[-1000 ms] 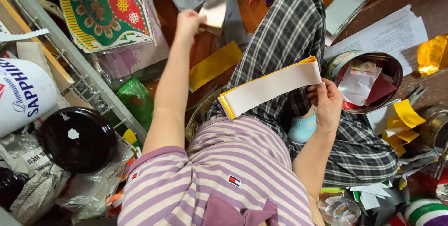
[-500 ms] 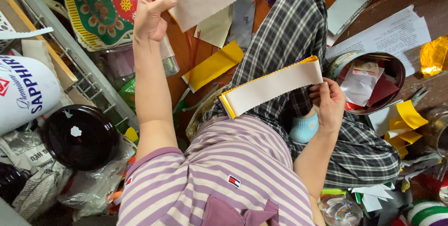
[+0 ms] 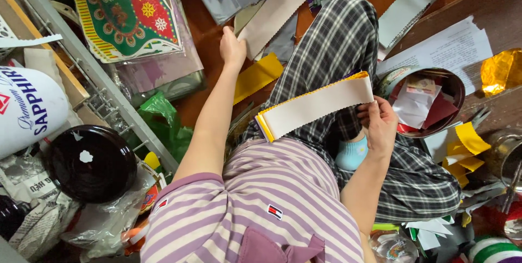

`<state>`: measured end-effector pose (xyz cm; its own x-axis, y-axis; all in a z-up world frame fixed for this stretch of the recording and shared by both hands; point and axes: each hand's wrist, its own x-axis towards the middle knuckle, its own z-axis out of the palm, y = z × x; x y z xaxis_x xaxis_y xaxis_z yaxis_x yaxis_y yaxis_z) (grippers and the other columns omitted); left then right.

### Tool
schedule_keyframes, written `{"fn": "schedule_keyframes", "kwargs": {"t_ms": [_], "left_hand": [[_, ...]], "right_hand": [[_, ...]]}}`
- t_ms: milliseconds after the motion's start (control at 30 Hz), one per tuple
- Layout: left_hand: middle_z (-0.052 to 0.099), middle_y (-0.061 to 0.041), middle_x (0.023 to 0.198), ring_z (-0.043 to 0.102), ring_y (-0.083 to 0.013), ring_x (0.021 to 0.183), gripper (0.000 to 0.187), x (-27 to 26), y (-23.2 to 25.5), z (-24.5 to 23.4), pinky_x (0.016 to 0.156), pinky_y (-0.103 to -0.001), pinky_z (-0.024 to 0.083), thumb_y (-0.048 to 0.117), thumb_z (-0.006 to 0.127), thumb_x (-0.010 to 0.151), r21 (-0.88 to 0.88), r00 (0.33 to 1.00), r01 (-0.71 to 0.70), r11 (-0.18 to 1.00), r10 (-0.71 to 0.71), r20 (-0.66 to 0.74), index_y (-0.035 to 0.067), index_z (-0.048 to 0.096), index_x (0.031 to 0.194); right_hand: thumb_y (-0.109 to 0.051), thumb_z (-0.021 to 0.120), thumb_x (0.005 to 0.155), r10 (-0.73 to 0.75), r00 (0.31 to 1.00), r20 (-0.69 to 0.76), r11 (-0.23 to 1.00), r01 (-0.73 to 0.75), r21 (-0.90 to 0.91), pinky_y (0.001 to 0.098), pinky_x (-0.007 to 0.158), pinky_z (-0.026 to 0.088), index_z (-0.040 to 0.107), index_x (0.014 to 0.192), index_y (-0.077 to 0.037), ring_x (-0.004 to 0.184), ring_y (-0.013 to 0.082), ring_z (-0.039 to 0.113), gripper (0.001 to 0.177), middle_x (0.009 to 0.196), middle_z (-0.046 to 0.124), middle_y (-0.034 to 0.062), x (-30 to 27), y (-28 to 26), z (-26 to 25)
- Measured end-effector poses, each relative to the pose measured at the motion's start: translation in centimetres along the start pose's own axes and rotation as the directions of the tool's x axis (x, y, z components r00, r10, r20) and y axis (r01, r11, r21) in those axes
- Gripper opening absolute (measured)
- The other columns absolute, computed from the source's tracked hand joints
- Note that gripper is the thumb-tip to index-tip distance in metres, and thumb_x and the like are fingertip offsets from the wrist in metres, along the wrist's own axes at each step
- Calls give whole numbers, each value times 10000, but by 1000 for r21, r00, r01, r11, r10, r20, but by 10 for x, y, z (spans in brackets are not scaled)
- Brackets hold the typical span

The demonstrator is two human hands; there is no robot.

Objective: Sorting and cutting various paper scraps while sitting on the floor

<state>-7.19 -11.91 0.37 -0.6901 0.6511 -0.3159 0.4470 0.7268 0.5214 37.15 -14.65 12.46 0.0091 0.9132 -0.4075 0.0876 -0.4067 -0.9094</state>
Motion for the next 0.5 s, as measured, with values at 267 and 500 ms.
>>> {"fn": "schedule_keyframes", "kwargs": {"t_ms": [267, 500], "left_hand": [[702, -108, 960, 694, -320, 985, 250, 52, -47, 8, 825, -460, 574, 225, 715, 748, 200, 996, 88, 976, -91, 7, 200, 723, 997], [664, -211, 886, 653, -444, 931, 163, 11, -14, -67, 795, -524, 542, 109, 708, 789, 100, 938, -342, 934, 333, 98, 128, 749, 946]], "right_hand": [[-201, 511, 1067, 1, 1000, -10, 1000, -1, 6, 146, 508, 523, 609, 1179, -67, 663, 120, 665, 200, 831, 670, 105, -2, 2, -1], [-153, 503, 1070, -71, 994, -83, 997, 71, -2, 149, 509, 515, 636, 1124, -71, 633, 96, 635, 165, 805, 662, 85, -9, -28, 5]]}}
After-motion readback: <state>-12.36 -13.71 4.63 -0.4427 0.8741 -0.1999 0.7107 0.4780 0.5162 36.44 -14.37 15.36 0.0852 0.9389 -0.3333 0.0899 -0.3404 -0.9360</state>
